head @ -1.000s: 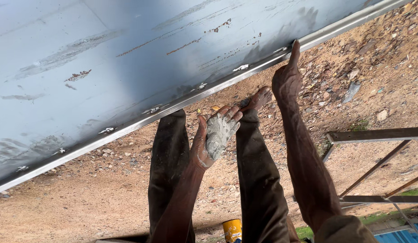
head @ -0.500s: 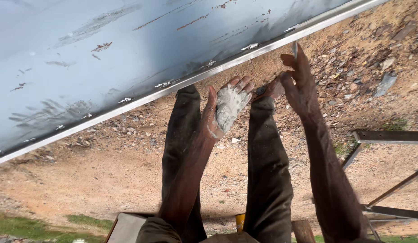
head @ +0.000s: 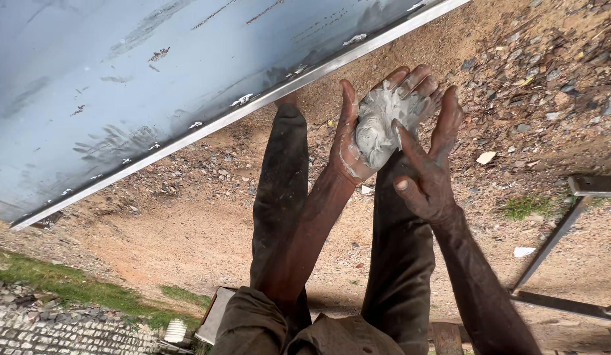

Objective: The person applies a white putty-like substance by hand along the edges and seams of a large metal sheet laid on the ground. They repeatedly take material from their left palm and smooth it into the joints with their right hand.

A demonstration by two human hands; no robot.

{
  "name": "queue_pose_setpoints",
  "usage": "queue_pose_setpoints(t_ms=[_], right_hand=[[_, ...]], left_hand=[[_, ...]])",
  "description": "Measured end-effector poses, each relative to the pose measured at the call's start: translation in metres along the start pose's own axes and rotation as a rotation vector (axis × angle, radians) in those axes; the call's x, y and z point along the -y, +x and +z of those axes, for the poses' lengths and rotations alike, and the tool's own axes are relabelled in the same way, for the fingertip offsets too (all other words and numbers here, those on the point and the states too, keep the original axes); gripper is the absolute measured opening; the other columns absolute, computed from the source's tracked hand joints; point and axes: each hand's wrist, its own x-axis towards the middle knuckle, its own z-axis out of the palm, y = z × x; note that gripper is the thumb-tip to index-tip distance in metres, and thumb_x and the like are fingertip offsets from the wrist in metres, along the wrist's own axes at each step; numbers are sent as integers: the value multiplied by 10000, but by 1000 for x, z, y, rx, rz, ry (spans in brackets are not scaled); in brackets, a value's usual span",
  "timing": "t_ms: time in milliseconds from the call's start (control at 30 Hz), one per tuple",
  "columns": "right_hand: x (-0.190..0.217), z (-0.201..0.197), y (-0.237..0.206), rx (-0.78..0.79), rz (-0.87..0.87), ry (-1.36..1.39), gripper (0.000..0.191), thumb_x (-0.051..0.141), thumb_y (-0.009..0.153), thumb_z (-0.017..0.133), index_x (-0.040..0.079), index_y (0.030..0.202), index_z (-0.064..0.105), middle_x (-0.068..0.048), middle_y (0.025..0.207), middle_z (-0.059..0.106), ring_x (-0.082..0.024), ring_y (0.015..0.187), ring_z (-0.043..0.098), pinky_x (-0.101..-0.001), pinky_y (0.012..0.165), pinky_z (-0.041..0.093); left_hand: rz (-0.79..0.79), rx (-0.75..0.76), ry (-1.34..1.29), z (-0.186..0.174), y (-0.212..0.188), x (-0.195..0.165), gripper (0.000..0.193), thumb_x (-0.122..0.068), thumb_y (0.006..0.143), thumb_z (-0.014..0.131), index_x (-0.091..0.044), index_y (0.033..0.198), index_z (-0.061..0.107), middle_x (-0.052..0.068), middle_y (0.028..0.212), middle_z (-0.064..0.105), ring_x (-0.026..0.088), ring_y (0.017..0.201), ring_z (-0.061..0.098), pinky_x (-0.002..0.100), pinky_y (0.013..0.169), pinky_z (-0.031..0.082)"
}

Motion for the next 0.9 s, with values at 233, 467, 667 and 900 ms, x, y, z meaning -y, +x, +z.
queue_pose_setpoints(t_ms=[233, 467, 667, 900], right_hand=[[9, 17, -19, -145, 41, 354, 653, 732, 1093, 309, 306, 1346, 733, -46, 1816, 80, -299, 1707, 13, -553, 1362, -44], [-84, -31, 8, -585, 222, 1077, 766, 720, 1131, 367, 131, 1565, 595, -91, 1798, 291, -317, 1626, 213, -562, 1372, 73], [-256, -43, 79, -750, 354, 902, 1015, 801, 1006, 411, 113, 1745, 315, -191, 1813, 315, -370, 1717, 151, -672, 1360, 40], [-379, -38, 115, -860, 374, 622, 922, 677, 1004, 394, 112, 1729, 324, -218, 1793, 331, -412, 1684, 145, -722, 1340, 87]], left_hand=[[41, -67, -18, 11, 17, 7, 981, -779, 1018, 361, -48, 1657, 219, 185, 1717, 232, 356, 1593, 227, 536, 1332, 186], [131, -29, 88, 23, 20, -22, 1096, -787, 977, 470, 18, 1671, 202, 223, 1736, 239, 364, 1628, 221, 477, 1387, 160], [128, -44, 71, -7, -19, -50, 1026, -768, 987, 470, 3, 1638, 287, 216, 1747, 244, 369, 1645, 211, 491, 1390, 157], [135, -120, 188, -49, -59, -81, 1016, -778, 982, 416, -16, 1643, 299, 220, 1763, 215, 374, 1655, 195, 512, 1389, 121]])
